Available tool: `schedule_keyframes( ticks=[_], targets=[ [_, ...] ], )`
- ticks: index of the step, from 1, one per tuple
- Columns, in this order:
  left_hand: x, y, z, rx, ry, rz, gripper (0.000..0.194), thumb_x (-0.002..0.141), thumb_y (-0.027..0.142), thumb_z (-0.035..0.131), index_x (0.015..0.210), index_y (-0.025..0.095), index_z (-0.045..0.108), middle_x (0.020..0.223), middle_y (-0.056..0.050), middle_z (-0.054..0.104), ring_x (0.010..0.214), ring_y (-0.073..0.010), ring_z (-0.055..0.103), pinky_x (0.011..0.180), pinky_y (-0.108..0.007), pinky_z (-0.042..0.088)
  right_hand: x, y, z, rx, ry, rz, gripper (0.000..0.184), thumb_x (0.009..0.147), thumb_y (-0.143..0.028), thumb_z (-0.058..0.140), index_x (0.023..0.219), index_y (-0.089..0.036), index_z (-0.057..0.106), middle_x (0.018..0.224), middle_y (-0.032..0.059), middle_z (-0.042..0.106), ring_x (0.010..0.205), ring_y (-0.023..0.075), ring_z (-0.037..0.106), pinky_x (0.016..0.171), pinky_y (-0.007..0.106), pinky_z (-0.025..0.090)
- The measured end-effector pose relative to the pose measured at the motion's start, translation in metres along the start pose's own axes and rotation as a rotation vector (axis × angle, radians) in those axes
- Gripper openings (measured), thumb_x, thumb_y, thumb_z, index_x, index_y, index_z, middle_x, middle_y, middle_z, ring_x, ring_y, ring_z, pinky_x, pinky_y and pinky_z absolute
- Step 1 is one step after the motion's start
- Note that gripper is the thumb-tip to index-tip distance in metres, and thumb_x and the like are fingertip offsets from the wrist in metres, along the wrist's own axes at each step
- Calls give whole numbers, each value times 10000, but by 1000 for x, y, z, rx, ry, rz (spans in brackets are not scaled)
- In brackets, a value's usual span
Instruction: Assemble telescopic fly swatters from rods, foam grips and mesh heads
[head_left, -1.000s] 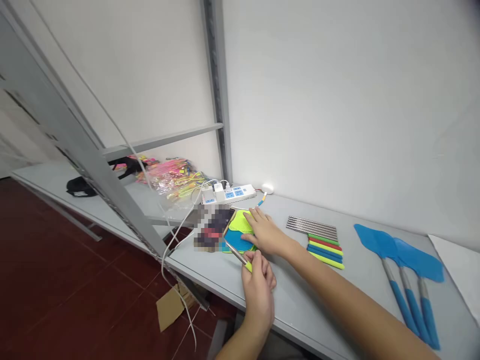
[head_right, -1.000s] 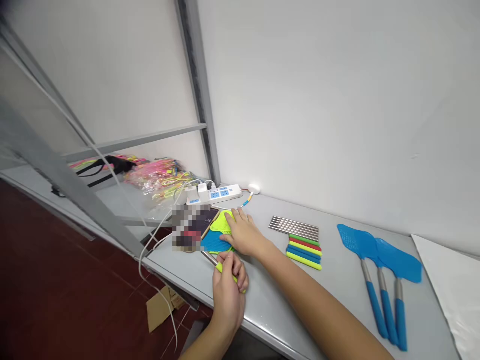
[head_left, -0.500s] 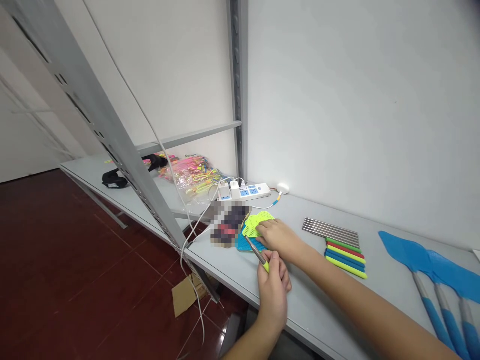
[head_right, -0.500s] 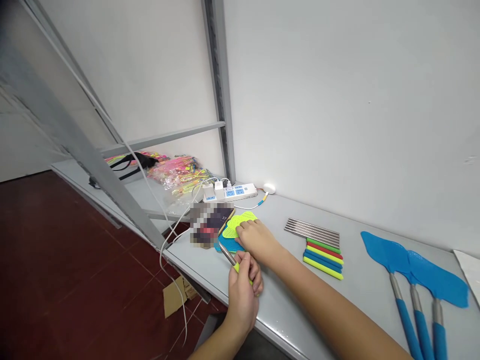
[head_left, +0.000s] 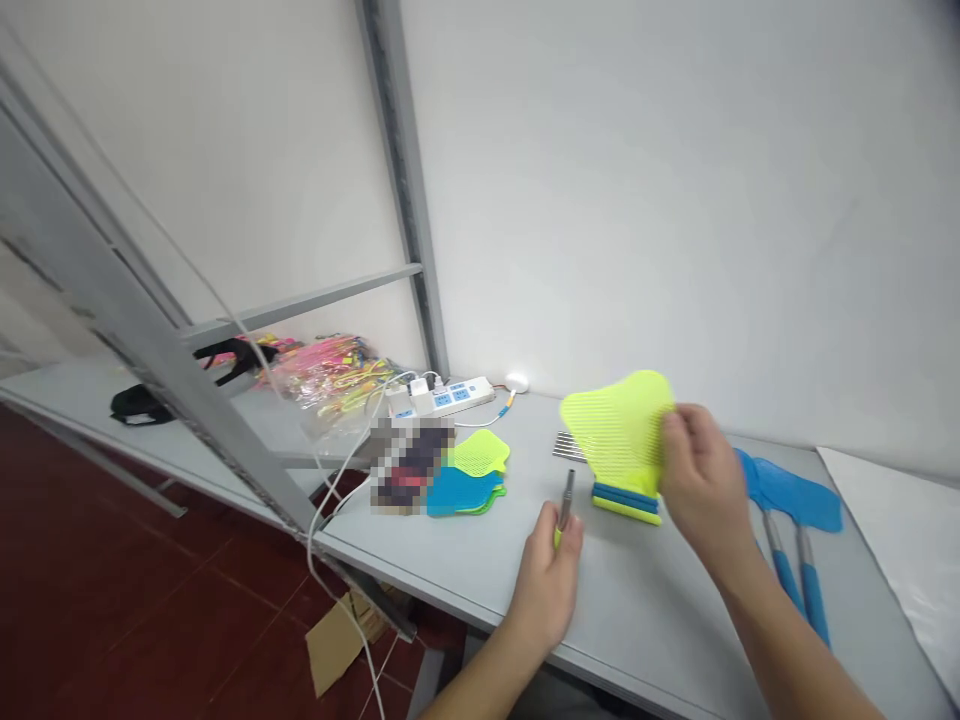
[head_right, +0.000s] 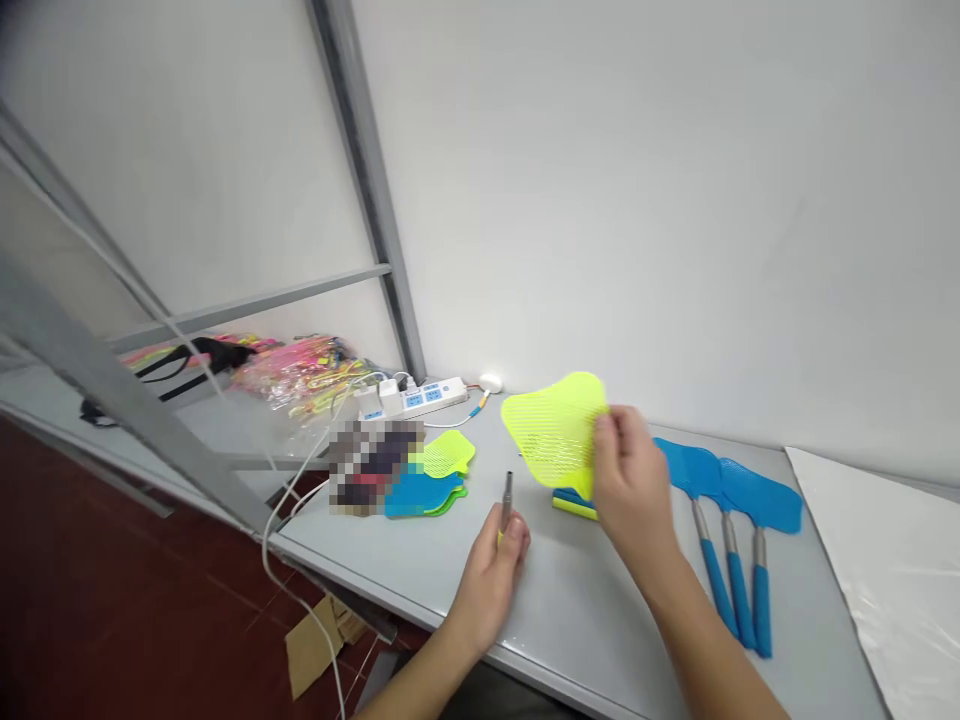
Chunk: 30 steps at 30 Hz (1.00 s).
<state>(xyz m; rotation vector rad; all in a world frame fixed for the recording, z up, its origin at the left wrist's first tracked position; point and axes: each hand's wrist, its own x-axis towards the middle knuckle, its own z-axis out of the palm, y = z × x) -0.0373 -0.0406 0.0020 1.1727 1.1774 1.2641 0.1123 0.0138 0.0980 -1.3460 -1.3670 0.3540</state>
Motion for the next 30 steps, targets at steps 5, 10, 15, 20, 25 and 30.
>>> schedule_keyframes(
  ticks=[5, 10, 15, 20, 25, 30],
  targets=[
    [1, 3, 15, 481, -300, 186, 219, 976, 386, 407, 1062, 252, 558, 868, -22, 638, 757, -197, 570, 663, -274, 364, -48, 43, -56, 548, 498, 487, 350, 851, -513, 595, 1035, -215, 604, 931, 22, 604, 567, 99, 499, 474, 256, 479],
    [0, 5, 13, 622, -486, 325, 215, 965, 317, 451, 1086, 272, 624, 1020, -38, 690, 905, -212, 623, 781, -279, 417, -90, 75, -68, 707, 541, 549, 340, 757, -342, 738, 1063, -251, 620, 1134, 27, 597, 749, 136, 578, 472, 230, 506],
    [0, 5, 11, 710, -561, 348, 238, 973, 326, 446, 1109, 267, 632, 1004, -26, 687, 918, -192, 622, 812, -263, 433, -115, 79, -59, 744, 521, 612, 202, 857, -402, 610, 919, -218, 557, 759, -11, 581, 542, 125, 528, 440, 267, 475],
    [1, 5, 12, 748, -581, 391, 260, 976, 342, 436, 1112, 256, 640, 944, -24, 679, 850, -181, 614, 773, -259, 442, -119, 80, -56, 773, 469, 595, 294, 879, -504, 559, 878, -215, 503, 537, -79, 464, 413, 115, 448, 396, 256, 398],
    [1, 4, 12, 776, -565, 422, 284, 971, 351, 438, 1121, 253, 659, 929, -37, 681, 827, -188, 618, 767, -267, 453, -118, 85, -54, 675, 391, 594, 358, 879, -542, 552, 872, -184, 535, 538, -51, 524, 425, 121, 476, 424, 261, 398],
    [0, 4, 13, 795, -568, 441, 322, 978, 368, 413, 1133, 250, 670, 843, -40, 664, 761, -183, 596, 699, -262, 452, -120, 90, -55, 666, 358, 569, 357, 883, -542, 548, 833, -189, 534, 527, -55, 521, 431, 112, 479, 457, 254, 413]
  ],
)
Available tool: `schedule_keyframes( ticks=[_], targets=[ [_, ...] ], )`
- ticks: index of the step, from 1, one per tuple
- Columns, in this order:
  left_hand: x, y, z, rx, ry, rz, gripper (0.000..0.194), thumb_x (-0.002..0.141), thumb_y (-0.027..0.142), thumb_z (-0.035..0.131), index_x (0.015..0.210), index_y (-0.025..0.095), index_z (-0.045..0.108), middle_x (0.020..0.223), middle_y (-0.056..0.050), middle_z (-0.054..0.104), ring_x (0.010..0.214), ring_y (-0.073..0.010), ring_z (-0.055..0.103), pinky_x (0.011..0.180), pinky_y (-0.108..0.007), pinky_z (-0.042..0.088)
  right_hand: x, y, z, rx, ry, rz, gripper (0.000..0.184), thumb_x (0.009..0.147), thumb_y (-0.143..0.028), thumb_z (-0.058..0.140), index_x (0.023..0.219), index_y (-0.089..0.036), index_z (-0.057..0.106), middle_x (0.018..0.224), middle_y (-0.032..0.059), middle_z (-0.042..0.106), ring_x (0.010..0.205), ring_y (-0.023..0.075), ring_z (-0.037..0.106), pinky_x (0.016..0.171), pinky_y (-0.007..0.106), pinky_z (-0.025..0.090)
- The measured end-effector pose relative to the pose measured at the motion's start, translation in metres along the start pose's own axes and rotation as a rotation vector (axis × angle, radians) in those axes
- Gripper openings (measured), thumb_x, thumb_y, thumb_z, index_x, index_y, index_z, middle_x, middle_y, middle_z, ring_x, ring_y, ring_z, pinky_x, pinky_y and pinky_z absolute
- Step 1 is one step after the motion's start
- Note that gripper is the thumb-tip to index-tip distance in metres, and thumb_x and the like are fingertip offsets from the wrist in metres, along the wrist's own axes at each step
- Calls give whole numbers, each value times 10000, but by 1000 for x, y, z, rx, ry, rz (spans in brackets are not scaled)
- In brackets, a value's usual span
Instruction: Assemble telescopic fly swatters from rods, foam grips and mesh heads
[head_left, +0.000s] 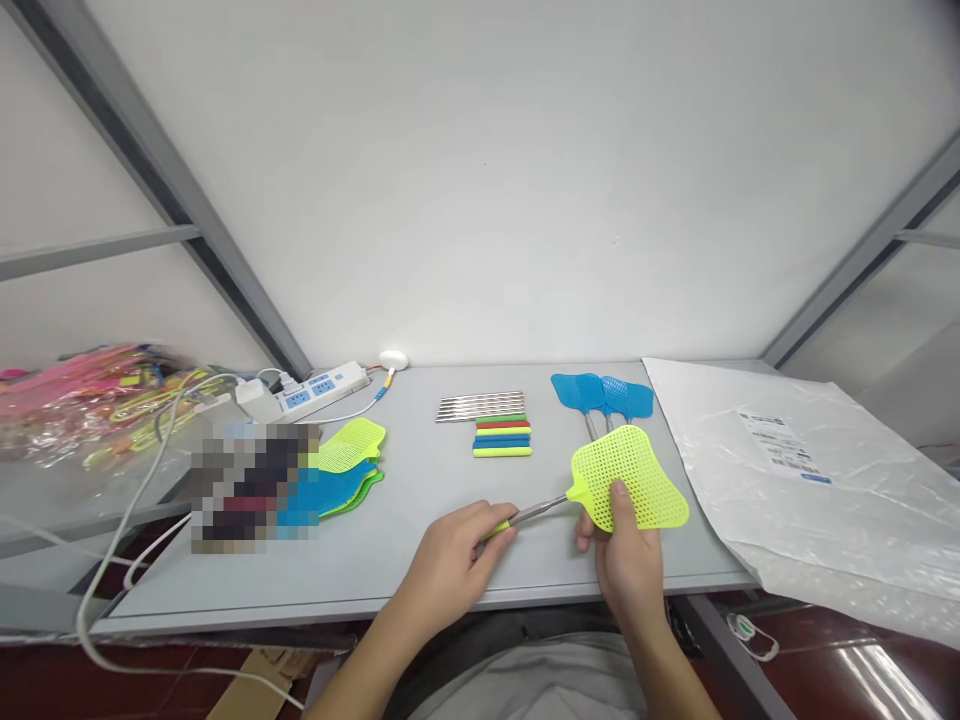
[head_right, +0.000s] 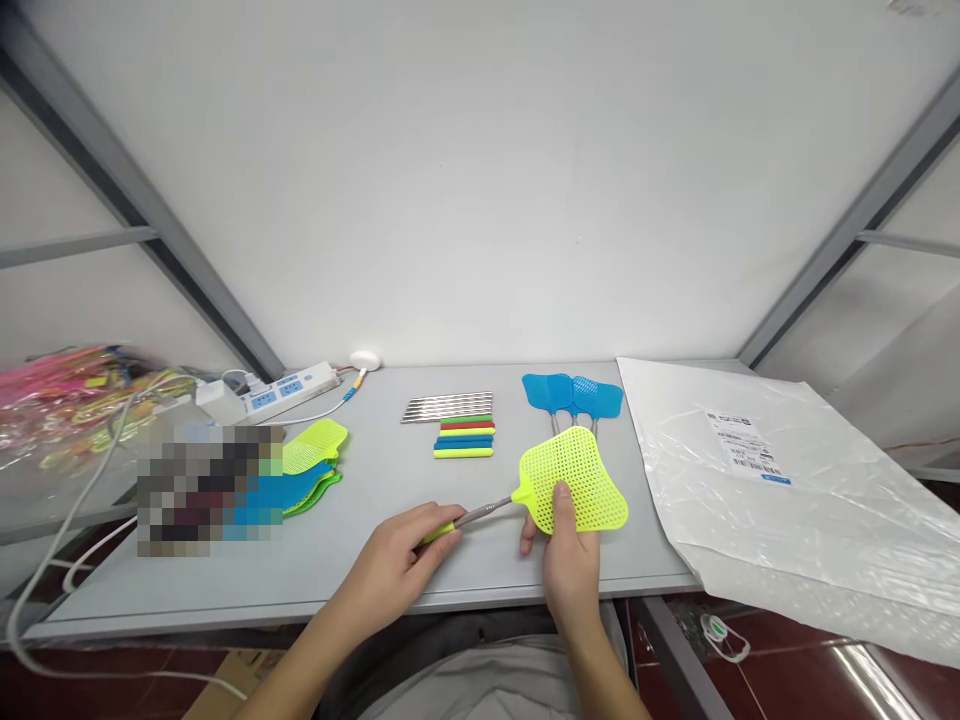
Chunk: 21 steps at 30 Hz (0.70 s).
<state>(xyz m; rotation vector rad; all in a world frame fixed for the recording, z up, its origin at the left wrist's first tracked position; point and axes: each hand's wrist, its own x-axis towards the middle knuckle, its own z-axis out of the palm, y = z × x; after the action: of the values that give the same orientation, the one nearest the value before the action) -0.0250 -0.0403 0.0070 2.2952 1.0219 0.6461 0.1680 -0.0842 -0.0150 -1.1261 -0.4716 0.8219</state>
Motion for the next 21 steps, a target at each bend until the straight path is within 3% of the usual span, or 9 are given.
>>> schedule_keyframes(
  ticks=[6, 13, 19, 21],
  targets=[
    [-1, -1, 1, 22, 11, 37, 305, 988, 343, 411, 1135, 242, 658, 870, -43, 670, 795, -180, 610, 737, -263, 452, 3, -3, -2, -86, -123, 30, 392, 851, -572, 576, 781, -188, 541, 499, -45, 515, 420, 120, 473, 431, 256, 412],
    [-3, -7, 9, 164, 32, 170, 306, 995, 250, 384, 1211, 203, 597, 825, -49, 624, 729, -171, 600, 677, -252, 439, 0, -9, -7, -252, -286, 109, 520, 873, -601, 532, 556, -204, 420, 369, -72, 342, 336, 63, 289, 353, 213, 219],
    [-7, -6, 11, 255, 78, 207, 272, 985, 233, 413, 1200, 217, 580, 789, -39, 612, 687, -165, 593, 630, -257, 439, -5, -7, -10, -323, -209, 102, 567, 876, -599, 522, 481, -218, 380, 371, -59, 314, 350, 79, 297, 375, 238, 268],
    [-8, -6, 10, 290, 80, 203, 252, 982, 238, 428, 1185, 229, 576, 778, -33, 611, 684, -165, 594, 623, -261, 442, -7, -6, -11, -386, -243, 125, 583, 866, -597, 534, 445, -220, 389, 383, -42, 340, 371, 94, 340, 406, 252, 327]
  ],
)
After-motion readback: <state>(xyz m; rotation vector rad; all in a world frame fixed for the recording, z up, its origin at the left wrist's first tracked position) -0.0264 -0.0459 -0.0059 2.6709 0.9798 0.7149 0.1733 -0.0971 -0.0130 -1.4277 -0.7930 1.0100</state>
